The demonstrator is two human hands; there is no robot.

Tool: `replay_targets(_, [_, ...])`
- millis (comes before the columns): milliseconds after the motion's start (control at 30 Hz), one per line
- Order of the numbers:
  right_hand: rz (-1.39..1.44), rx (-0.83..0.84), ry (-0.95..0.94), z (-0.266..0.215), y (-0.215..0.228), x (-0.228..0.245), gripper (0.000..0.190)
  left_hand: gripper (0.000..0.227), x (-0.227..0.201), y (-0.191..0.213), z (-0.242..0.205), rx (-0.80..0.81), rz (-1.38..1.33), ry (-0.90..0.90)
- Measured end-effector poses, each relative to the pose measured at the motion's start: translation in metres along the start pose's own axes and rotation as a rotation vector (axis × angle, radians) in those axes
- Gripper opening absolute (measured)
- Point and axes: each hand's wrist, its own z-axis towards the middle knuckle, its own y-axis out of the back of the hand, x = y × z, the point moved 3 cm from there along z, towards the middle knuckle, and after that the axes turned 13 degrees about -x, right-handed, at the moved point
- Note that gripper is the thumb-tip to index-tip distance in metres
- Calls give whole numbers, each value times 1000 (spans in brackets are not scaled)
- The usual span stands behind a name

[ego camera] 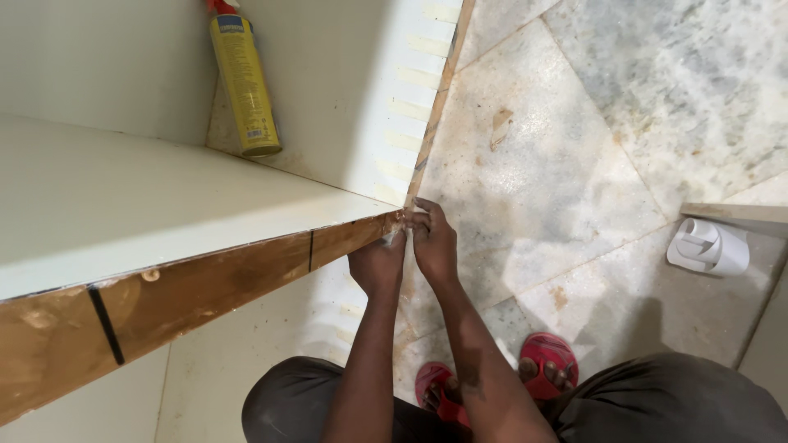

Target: The person applies a thin strip of edge banding to the front edge of a white cabinet. They align the strip, press it into place, and smooth it along the edge using their fingers.

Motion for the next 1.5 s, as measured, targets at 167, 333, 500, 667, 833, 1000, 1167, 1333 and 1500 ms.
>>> replay_targets(167, [176,-56,-199,-7,-9,-17,46,43,12,-13,0,42,67,-35])
replay_targets(333, [68,-105,-113,-13,-14,-24,42,43,18,-27,-3,-76,61,-181])
replay_targets(500, [432,-25,-298,-7,-12,-31,54,47,16,-26,-4,-47,40,-98])
replay_targets(667, [555,-120,-440,-11,-6,-30,72,50,11,-15,-1,28,97,-94])
replay_targets(833, [594,-167,-376,-9,-12,-32,72,47,0,-5,4,145,31,65])
replay_targets(1000, [525,-273,-438,-6,-12,-31,74,56,5,5,2,127,-169,67])
replay_targets(1167, [427,-270,-439,-13,-29,-30,71,67,2,-6,4,133,-96,137])
replay_targets(1333, [304,-266,-383,-16,-23,-34,68,77,3,-31,6,-5,40,140])
replay_targets(1500, [219,-292,-200,-10,-18,-18,66,78,2,-21,12,81,119,140])
